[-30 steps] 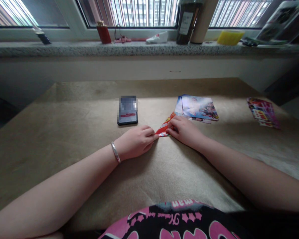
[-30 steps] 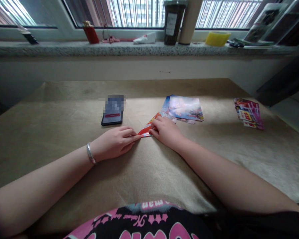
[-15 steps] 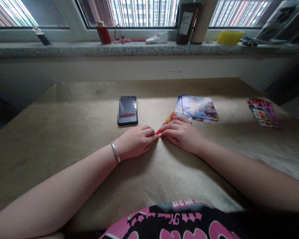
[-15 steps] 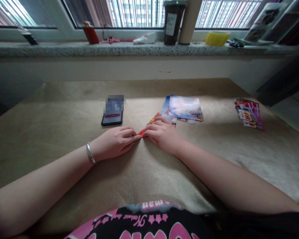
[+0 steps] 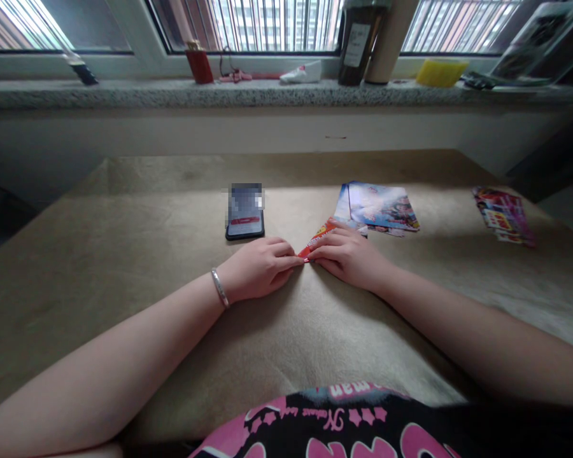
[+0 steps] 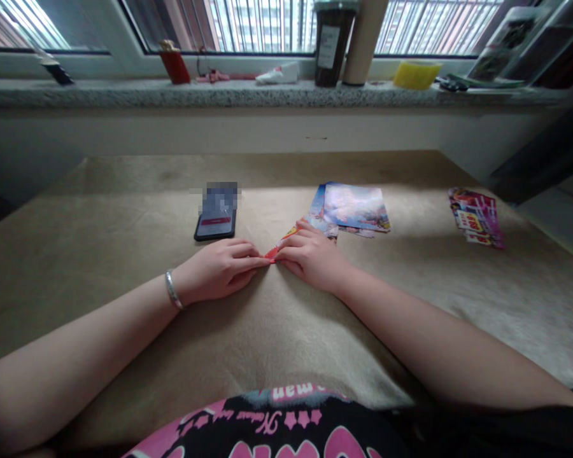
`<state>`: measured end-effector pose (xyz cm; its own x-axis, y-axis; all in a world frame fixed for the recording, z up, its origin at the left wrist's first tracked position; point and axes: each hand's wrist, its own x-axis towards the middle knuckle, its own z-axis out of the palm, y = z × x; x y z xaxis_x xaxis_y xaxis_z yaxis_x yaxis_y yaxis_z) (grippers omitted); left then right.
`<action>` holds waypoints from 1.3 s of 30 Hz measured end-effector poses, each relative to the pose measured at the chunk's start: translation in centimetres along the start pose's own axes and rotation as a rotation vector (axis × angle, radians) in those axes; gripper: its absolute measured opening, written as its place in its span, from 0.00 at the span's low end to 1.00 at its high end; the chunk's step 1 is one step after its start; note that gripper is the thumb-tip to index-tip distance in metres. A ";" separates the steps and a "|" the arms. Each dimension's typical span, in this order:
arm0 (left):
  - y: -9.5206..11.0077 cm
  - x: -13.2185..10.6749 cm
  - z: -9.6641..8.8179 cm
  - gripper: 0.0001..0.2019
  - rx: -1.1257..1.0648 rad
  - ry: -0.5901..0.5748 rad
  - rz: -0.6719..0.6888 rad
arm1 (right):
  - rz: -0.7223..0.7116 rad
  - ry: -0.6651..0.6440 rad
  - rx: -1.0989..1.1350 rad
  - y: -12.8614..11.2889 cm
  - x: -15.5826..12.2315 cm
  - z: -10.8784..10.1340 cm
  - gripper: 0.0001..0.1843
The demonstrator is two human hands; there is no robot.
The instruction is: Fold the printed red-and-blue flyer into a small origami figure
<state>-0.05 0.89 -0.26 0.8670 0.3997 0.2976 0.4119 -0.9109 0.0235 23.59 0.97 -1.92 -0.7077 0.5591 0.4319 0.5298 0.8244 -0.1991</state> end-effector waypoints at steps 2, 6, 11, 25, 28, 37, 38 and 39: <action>-0.1 0.0 0.0 0.14 -0.010 -0.010 0.016 | 0.017 -0.004 0.044 0.0 0.1 0.0 0.10; 0.1 -0.1 0.0 0.14 0.028 -0.026 0.016 | 0.044 -0.002 0.083 -0.2 0.0 0.2 0.10; 0.3 0.0 0.2 0.14 0.062 -0.040 0.011 | 0.025 -0.009 0.024 -0.3 -0.1 0.2 0.11; -0.7 -0.1 -0.2 0.15 -0.057 -0.076 0.073 | -0.031 0.000 -0.014 -0.3 -0.4 0.0 0.13; -0.5 -0.1 -0.1 0.16 -0.026 -0.069 0.055 | -0.013 -0.010 -0.030 -0.3 -0.3 0.0 0.13; -0.3 0.0 0.1 0.14 0.025 -0.068 0.040 | -0.072 -0.064 -0.074 -0.5 -0.4 -0.2 0.15; -0.3 0.1 0.1 0.14 0.029 -0.071 0.038 | -0.081 -0.067 -0.074 -0.5 -0.4 -0.2 0.15; -0.3 0.1 0.1 0.14 0.031 -0.075 0.039 | -0.084 -0.069 -0.079 -0.6 -0.4 -0.2 0.15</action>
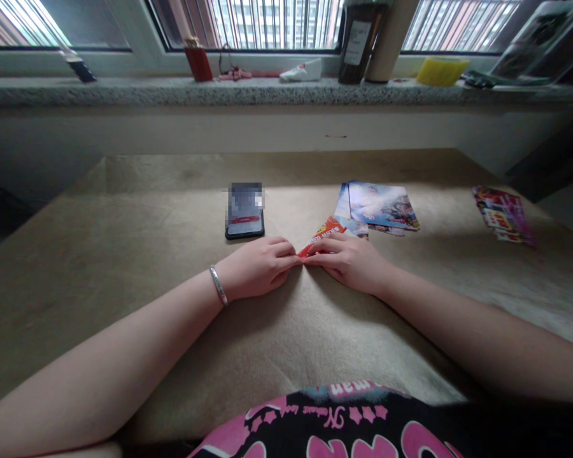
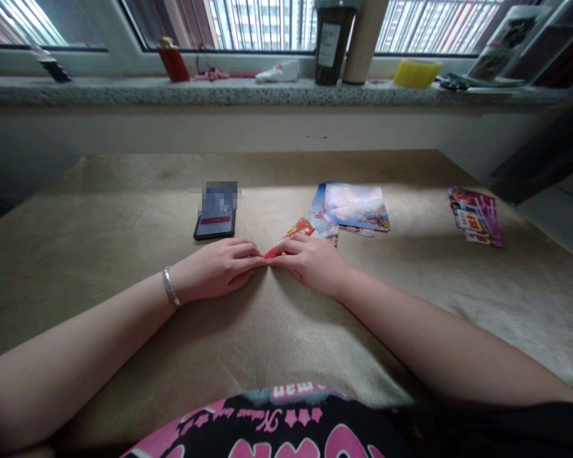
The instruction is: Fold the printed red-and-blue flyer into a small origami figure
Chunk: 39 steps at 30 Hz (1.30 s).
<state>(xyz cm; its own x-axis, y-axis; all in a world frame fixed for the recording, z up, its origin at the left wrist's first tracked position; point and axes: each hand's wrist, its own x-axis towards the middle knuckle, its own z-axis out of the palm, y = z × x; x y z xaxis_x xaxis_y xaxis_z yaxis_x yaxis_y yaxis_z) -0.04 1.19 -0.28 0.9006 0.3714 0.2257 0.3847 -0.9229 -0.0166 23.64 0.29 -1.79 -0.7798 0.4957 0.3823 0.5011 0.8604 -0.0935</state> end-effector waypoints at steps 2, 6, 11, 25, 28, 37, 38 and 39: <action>-0.1 0.1 0.0 0.13 -0.005 -0.005 0.008 | 0.012 0.001 -0.022 0.0 0.0 -0.1 0.15; -0.3 0.0 -0.1 0.13 -0.032 -0.020 0.023 | 0.035 -0.022 -0.045 0.0 0.1 -0.1 0.15; -0.5 -0.1 -0.2 0.15 -0.053 -0.034 0.025 | 0.036 -0.027 -0.042 0.0 0.1 0.0 0.15; -1.2 -1.0 -1.1 0.13 -0.148 -0.002 0.022 | 0.044 -0.054 -0.028 0.1 -0.2 0.1 0.16; -1.2 -1.0 -0.7 0.12 -0.159 0.035 0.003 | 0.031 -0.067 -0.025 0.1 -0.2 0.1 0.16; -0.8 -0.6 -0.3 0.14 -0.112 0.026 0.037 | 0.020 -0.057 -0.049 0.0 0.1 0.1 0.15; -0.7 -0.6 -0.3 0.14 -0.112 0.030 0.033 | 0.022 -0.059 -0.047 0.0 0.1 0.1 0.15; -0.7 -0.5 -0.3 0.14 -0.112 0.033 0.029 | 0.021 -0.060 -0.044 0.1 0.1 0.2 0.15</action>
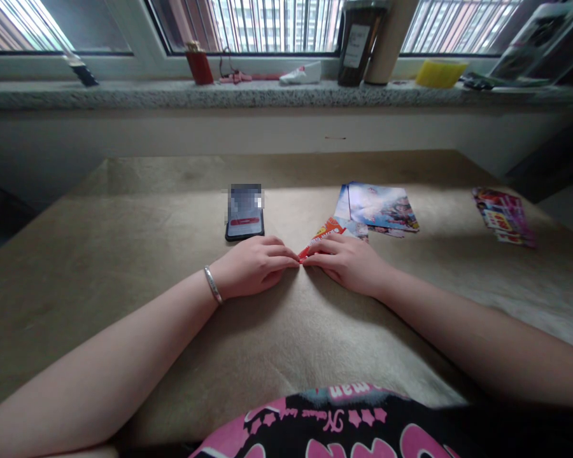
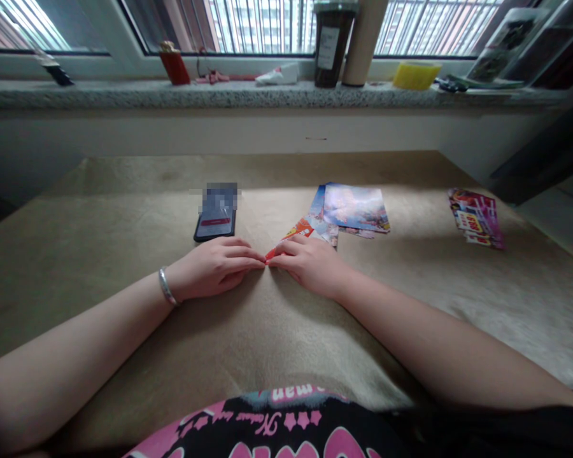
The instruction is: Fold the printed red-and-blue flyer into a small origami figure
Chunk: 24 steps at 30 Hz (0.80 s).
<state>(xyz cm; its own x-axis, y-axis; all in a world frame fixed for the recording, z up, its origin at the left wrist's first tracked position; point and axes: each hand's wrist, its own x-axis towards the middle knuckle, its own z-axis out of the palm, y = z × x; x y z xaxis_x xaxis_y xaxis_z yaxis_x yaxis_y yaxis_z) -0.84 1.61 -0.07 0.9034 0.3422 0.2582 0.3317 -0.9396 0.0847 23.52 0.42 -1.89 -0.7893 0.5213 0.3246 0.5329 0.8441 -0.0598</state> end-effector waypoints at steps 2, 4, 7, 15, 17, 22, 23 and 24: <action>0.1 0.1 0.0 0.14 0.002 0.000 -0.006 | -0.004 -0.002 0.000 0.0 0.0 0.0 0.15; 0.2 0.2 0.1 0.14 0.011 -0.003 -0.022 | -0.014 -0.007 -0.009 0.0 0.1 0.0 0.15; 0.4 0.3 0.2 0.14 0.035 -0.005 -0.049 | -0.019 -0.023 -0.038 -0.1 0.2 -0.2 0.15; 0.4 0.2 0.3 0.14 0.065 -0.022 -0.042 | -0.017 -0.033 -0.055 0.0 0.3 -0.6 0.15; 0.4 0.2 0.3 0.14 0.075 -0.023 -0.045 | -0.021 -0.031 -0.057 0.0 0.3 -0.6 0.14; 0.8 0.5 0.4 0.13 0.101 -0.006 -0.060 | -0.034 -0.003 -0.054 0.0 0.3 -0.6 0.14; 0.9 0.5 0.4 0.13 0.105 -0.004 -0.066 | -0.035 -0.002 -0.054 0.0 0.3 -0.6 0.14; 1.0 0.6 0.4 0.12 0.111 -0.004 -0.074 | -0.036 -0.002 -0.054 0.0 0.3 -0.7 0.14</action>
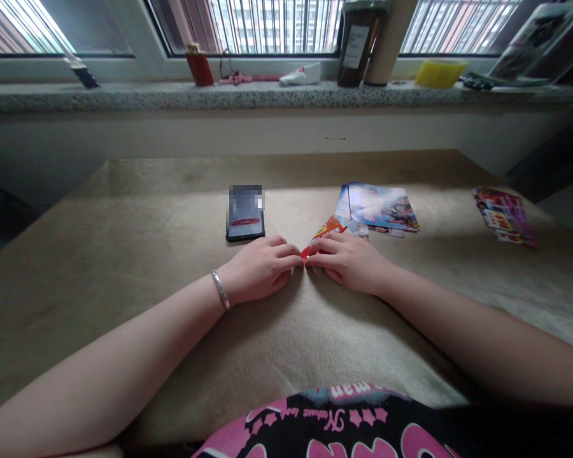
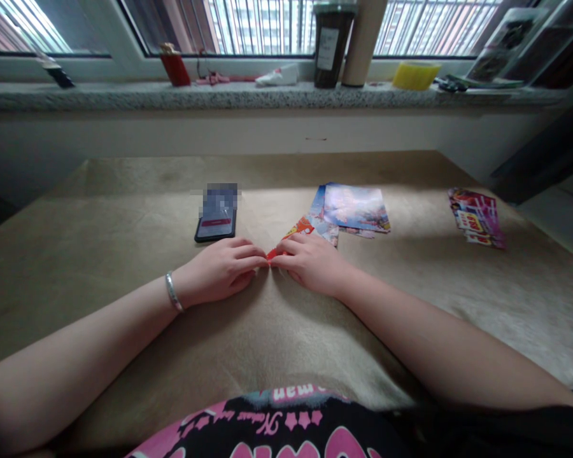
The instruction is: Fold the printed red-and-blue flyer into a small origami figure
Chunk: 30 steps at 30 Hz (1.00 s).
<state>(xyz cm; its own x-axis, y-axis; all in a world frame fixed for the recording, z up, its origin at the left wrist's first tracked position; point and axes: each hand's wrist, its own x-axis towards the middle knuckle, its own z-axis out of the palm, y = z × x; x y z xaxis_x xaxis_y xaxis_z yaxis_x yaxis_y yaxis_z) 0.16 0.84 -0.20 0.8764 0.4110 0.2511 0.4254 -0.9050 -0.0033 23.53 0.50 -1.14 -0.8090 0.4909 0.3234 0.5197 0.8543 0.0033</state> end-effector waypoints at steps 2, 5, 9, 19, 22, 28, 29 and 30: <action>0.2 0.1 -0.1 0.12 0.013 -0.005 -0.013 | -0.001 -0.001 -0.003 0.0 0.0 -0.1 0.14; 0.2 0.2 -0.2 0.12 0.023 -0.012 -0.014 | 0.008 0.000 -0.007 0.0 -0.1 -0.3 0.14; -0.2 0.1 -0.2 0.13 -0.003 -0.025 0.023 | 0.007 -0.014 -0.002 0.2 -0.3 -0.4 0.14; -0.6 0.0 -0.2 0.14 -0.045 -0.049 0.036 | 0.020 -0.059 -0.018 1.0 -0.9 -1.0 0.14; -0.6 0.0 -0.3 0.13 -0.049 -0.051 0.037 | 0.031 -0.062 -0.033 1.2 -1.1 -1.2 0.14; -0.6 0.0 -0.5 0.13 -0.051 -0.047 0.042 | 0.033 -0.063 -0.036 1.5 -1.3 -1.7 0.14; -0.6 0.0 -0.5 0.13 -0.054 -0.047 0.042 | 0.028 -0.058 -0.032 1.5 -1.3 -1.7 0.15; -0.6 0.0 -0.5 0.12 -0.058 -0.048 0.041 | 0.023 -0.053 -0.028 1.6 -1.4 -1.8 0.16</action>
<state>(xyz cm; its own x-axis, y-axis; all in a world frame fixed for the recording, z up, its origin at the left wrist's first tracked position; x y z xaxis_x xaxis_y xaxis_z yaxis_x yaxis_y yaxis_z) -0.24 1.37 0.28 0.9034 0.3765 0.2050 0.3758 -0.9256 0.0441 25.93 0.86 0.11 -0.8098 0.5194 0.2727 0.5452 0.8380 0.0229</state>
